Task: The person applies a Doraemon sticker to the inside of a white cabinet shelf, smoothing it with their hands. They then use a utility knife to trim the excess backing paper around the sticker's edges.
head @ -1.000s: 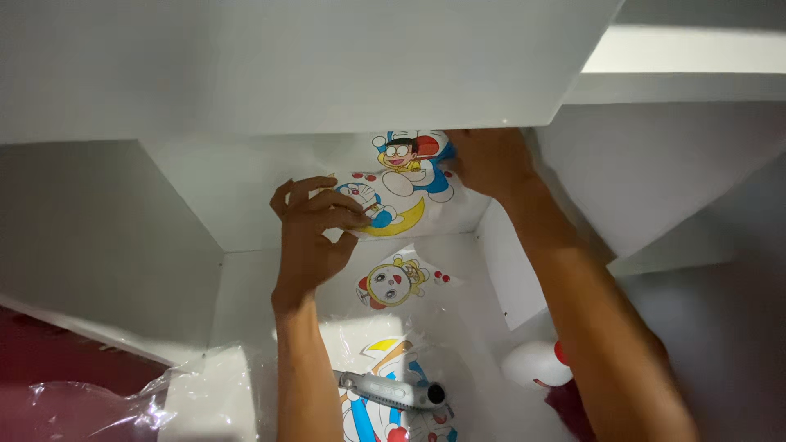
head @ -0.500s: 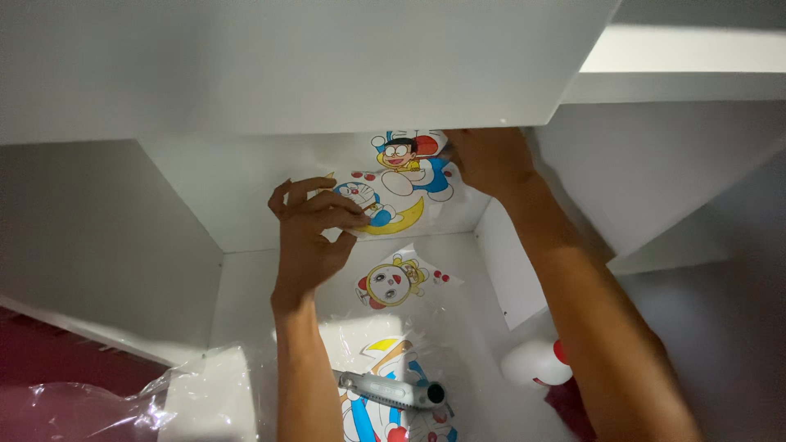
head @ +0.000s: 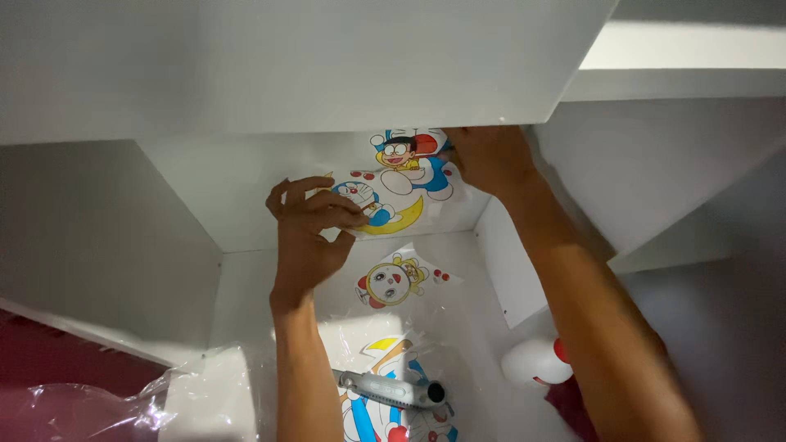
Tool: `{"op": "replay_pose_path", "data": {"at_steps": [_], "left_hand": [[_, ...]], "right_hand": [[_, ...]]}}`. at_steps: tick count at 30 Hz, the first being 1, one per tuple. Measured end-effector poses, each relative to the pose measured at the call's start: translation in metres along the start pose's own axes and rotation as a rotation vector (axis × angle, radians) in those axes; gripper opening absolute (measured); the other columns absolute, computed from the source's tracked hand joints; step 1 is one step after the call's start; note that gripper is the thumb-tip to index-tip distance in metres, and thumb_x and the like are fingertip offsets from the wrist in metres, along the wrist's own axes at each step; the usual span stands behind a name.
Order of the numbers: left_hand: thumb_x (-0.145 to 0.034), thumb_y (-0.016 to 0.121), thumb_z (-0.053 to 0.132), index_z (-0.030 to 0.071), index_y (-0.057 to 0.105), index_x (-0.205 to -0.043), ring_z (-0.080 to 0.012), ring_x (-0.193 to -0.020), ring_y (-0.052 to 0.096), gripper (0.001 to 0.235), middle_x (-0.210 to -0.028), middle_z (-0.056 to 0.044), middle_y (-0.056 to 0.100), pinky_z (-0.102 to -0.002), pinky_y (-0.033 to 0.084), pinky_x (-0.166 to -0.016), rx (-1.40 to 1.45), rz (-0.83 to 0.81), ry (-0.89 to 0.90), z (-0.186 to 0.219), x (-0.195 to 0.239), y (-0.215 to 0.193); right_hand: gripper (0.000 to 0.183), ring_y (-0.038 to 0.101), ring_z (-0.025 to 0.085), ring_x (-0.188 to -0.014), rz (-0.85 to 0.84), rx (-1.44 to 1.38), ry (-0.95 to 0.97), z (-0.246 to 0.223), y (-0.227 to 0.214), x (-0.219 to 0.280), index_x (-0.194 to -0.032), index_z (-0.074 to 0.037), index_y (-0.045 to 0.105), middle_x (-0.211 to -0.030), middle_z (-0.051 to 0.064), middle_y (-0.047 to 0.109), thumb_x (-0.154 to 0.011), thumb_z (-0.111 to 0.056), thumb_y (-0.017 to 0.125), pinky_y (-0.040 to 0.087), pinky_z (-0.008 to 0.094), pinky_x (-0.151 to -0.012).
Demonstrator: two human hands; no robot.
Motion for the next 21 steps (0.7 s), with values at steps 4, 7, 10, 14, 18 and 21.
{"op": "replay_pose_path", "data": {"at_steps": [4, 7, 10, 14, 18, 21], "left_hand": [[-0.073, 0.087, 0.005, 0.030, 0.079, -0.077, -0.0210, -0.117, 0.059, 0.026, -0.086, 0.007, 0.074, -0.050, 0.018, -0.113, -0.052, -0.008, 0.013, -0.002, 0.000, 0.002], [-0.074, 0.085, 0.004, 0.032, 0.079, -0.076, -0.0184, -0.116, 0.059, 0.029, -0.084, 0.009, 0.074, -0.047, 0.017, -0.114, -0.042, 0.004, -0.006, -0.004, 0.001, 0.002], [-0.073, 0.084, 0.003, 0.032, 0.079, -0.075, -0.0186, -0.116, 0.059, 0.029, -0.084, 0.010, 0.073, -0.048, 0.020, -0.114, -0.059, -0.005, -0.008, -0.003, 0.001, 0.001], [-0.070, 0.086, 0.003, 0.032, 0.079, -0.077, -0.0188, -0.118, 0.058, 0.031, -0.087, 0.010, 0.074, -0.049, 0.017, -0.115, -0.056, -0.002, -0.010, -0.009, 0.003, 0.003], [-0.070, 0.083, 0.002, 0.031, 0.079, -0.074, -0.0194, -0.118, 0.059, 0.030, -0.084, 0.008, 0.074, -0.047, 0.018, -0.114, -0.078, -0.035, -0.019, -0.009, 0.002, 0.003], [-0.070, 0.084, 0.001, 0.030, 0.078, -0.075, -0.0180, -0.118, 0.059, 0.031, -0.085, 0.009, 0.074, -0.047, 0.016, -0.116, -0.032, -0.012, -0.047, -0.006, 0.001, 0.001]], "right_hand": [[0.040, 0.045, 0.007, -0.057, -0.007, 0.073, -0.013, 0.004, 0.006, 0.000, -0.081, -0.026, 0.054, -0.070, -0.011, 0.046, -0.105, -0.058, 0.053, 0.036, 0.032, -0.059], [0.039, 0.044, 0.007, -0.054, -0.017, 0.182, -0.033, 0.004, 0.008, 0.000, -0.083, -0.027, 0.053, -0.067, -0.012, 0.045, -0.105, -0.059, 0.052, 0.035, 0.031, -0.054], [0.038, 0.042, 0.007, -0.050, -0.028, 0.290, -0.056, 0.002, 0.010, -0.001, -0.086, -0.028, 0.052, -0.065, -0.013, 0.044, -0.106, -0.061, 0.052, 0.034, 0.031, -0.050], [0.035, 0.043, 0.008, -0.056, -0.078, 0.123, -0.032, -0.021, -0.019, -0.001, -0.095, -0.020, 0.056, -0.068, -0.008, 0.048, -0.111, -0.050, 0.048, 0.035, 0.027, -0.054], [0.042, 0.047, 0.010, -0.049, -0.019, 0.350, -0.123, -0.008, 0.002, 0.000, -0.094, -0.027, 0.053, -0.065, -0.009, 0.048, -0.102, -0.068, 0.055, 0.032, 0.030, -0.044], [0.041, 0.045, 0.015, -0.056, -0.052, -0.059, 0.004, -0.026, -0.025, -0.003, -0.089, -0.012, 0.058, -0.069, -0.003, 0.053, -0.110, -0.047, 0.053, 0.032, 0.033, -0.052]]}}
Point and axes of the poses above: each hand's wrist, its own x-axis away from the middle knuckle, its own y-axis out of the palm, z = x × y, the point moved 7 cm from there along -x, towards the middle knuckle
